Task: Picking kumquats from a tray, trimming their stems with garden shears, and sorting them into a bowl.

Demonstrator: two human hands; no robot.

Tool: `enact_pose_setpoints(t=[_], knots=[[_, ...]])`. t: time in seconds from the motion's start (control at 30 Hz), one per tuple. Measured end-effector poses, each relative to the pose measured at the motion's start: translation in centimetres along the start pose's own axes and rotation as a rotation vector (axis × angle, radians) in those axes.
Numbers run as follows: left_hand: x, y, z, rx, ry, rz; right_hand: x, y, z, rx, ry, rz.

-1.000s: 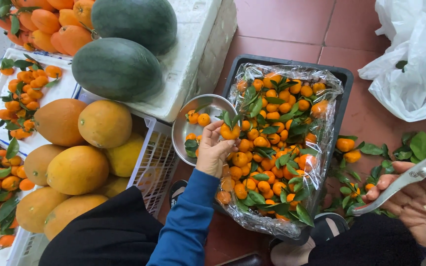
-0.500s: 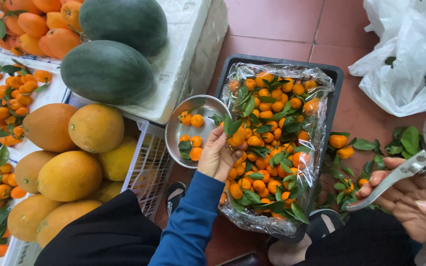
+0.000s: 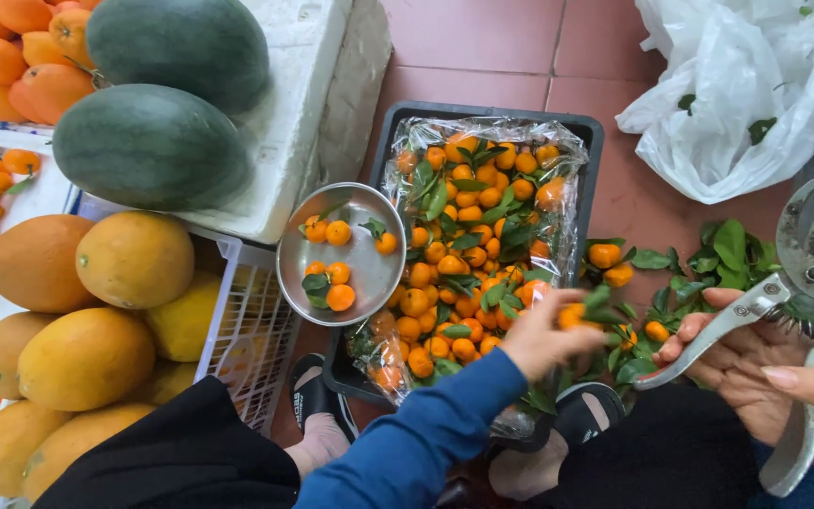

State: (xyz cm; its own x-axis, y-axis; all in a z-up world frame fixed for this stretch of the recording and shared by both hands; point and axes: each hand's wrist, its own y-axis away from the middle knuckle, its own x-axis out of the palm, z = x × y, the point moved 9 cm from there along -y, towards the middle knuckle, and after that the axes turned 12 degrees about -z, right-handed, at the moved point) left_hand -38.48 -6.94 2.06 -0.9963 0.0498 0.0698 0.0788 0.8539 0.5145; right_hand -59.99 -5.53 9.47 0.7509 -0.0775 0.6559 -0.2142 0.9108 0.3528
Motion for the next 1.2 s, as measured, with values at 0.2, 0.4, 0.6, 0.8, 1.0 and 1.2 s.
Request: enact_pose_setpoints(t=[0.2, 0.4, 0.6, 0.8, 1.0, 1.2], knots=[[-3.0, -3.3, -1.9, 0.411, -0.604, -0.251, -0.5, 0.7, 0.6, -0.049, 0.017, -0.047], [-10.8, -12.7, 4.3, 0.767, -1.509, -0.59, 0.7, 1.2, 1.5, -0.084, 0.024, -0.108], [-10.9, -16.7, 6.2, 0.754, -1.854, -0.535, 2.8, 0.9, 2.4, -0.062, -0.036, -0.05], [-11.6, -15.6, 4.4, 0.639, -1.645, -0.406, 2.5, -0.3, 2.3, -0.034, -0.053, -0.064], [-11.8, -9.5, -1.1, 0.573, -1.247, -0.523, 1.9, -2.2, 2.0, 0.009, -0.021, -0.098], [-11.8, -4.9, -0.5, 0.183, 0.376, -0.226, 1.7, -3.7, 1.6, 0.045, 0.127, -0.218]])
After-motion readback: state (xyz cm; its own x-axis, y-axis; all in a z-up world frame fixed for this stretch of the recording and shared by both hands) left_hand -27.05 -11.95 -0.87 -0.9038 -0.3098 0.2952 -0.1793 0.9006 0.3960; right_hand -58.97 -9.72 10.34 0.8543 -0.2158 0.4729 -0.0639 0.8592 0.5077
